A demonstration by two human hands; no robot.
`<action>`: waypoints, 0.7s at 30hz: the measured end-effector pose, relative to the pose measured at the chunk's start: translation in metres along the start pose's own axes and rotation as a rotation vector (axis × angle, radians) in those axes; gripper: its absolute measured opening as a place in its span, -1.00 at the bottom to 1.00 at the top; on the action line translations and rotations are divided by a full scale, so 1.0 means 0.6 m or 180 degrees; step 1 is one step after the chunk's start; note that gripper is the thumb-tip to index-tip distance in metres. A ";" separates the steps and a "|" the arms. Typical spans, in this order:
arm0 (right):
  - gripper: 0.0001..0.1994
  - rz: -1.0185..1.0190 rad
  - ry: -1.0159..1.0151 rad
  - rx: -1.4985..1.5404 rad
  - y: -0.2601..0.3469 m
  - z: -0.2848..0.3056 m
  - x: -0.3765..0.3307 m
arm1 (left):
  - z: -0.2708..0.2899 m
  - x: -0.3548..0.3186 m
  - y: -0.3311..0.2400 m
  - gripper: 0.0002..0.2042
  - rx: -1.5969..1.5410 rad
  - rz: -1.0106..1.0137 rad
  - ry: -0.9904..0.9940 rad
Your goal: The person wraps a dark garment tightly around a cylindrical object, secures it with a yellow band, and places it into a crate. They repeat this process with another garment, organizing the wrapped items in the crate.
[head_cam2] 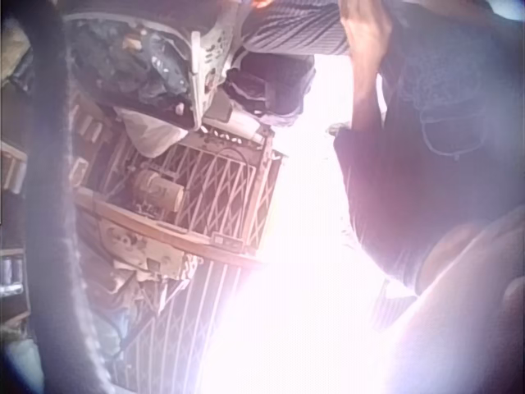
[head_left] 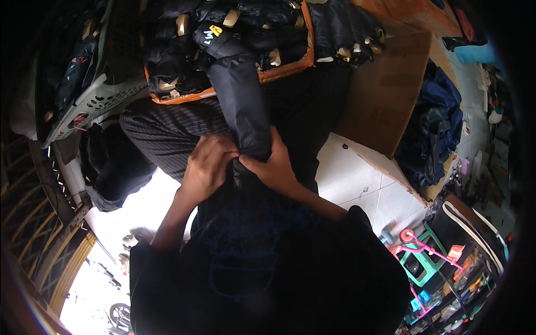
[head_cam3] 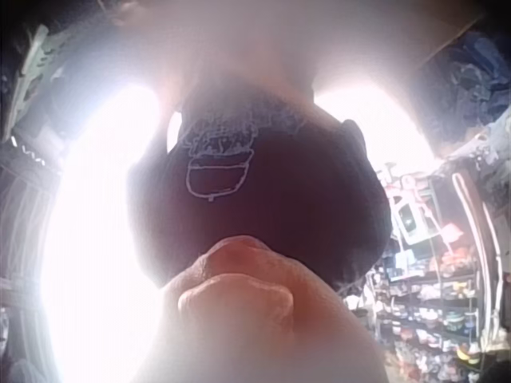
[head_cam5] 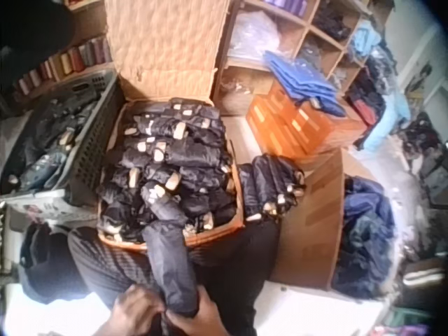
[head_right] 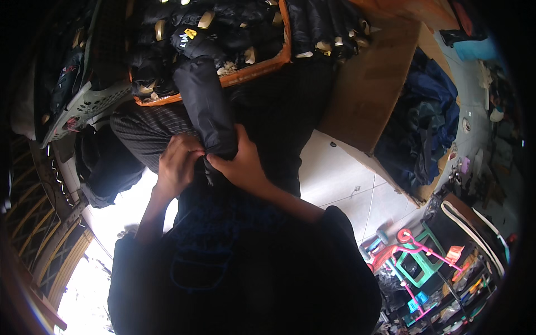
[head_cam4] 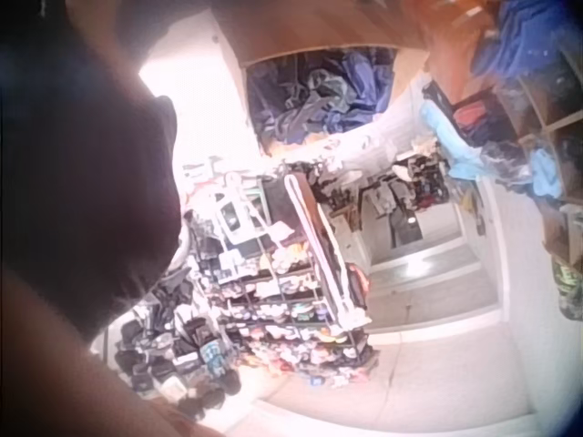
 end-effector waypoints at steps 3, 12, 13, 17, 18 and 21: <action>-0.52 -0.0086 -0.0069 0.0024 0.000 0.000 -0.008 | -0.005 -0.019 -0.004 -0.81 0.0042 0.0096 -0.0134; -0.52 -0.0156 0.0263 0.0339 -0.001 -0.008 -0.010 | 0.016 -0.047 0.017 -0.87 -0.0487 0.1060 -0.0742; -0.51 -0.0101 0.0323 0.0376 0.000 -0.010 -0.009 | 0.017 -0.062 0.027 -0.88 -0.0634 0.1298 -0.0909; -0.47 -0.0043 0.0267 0.0479 -0.004 -0.008 -0.005 | 0.015 -0.077 0.010 -0.89 -0.0505 0.0916 -0.1030; -0.47 -0.0013 0.0243 0.0475 -0.006 -0.007 -0.004 | 0.008 -0.073 0.005 -0.88 -0.0427 0.0873 -0.1000; -0.49 0.0006 0.0262 0.0495 0.002 -0.004 -0.004 | 0.001 -0.066 0.002 -0.88 -0.0331 0.0901 -0.0945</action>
Point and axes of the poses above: each hand's wrist, its own x-axis towards the middle knuckle, its own z-axis out of the back of the hand, y = z × x, the point moved 9 cm from there along x, towards the middle knuckle, and after that the axes turned 9 degrees about -y, right-handed, at the moved point
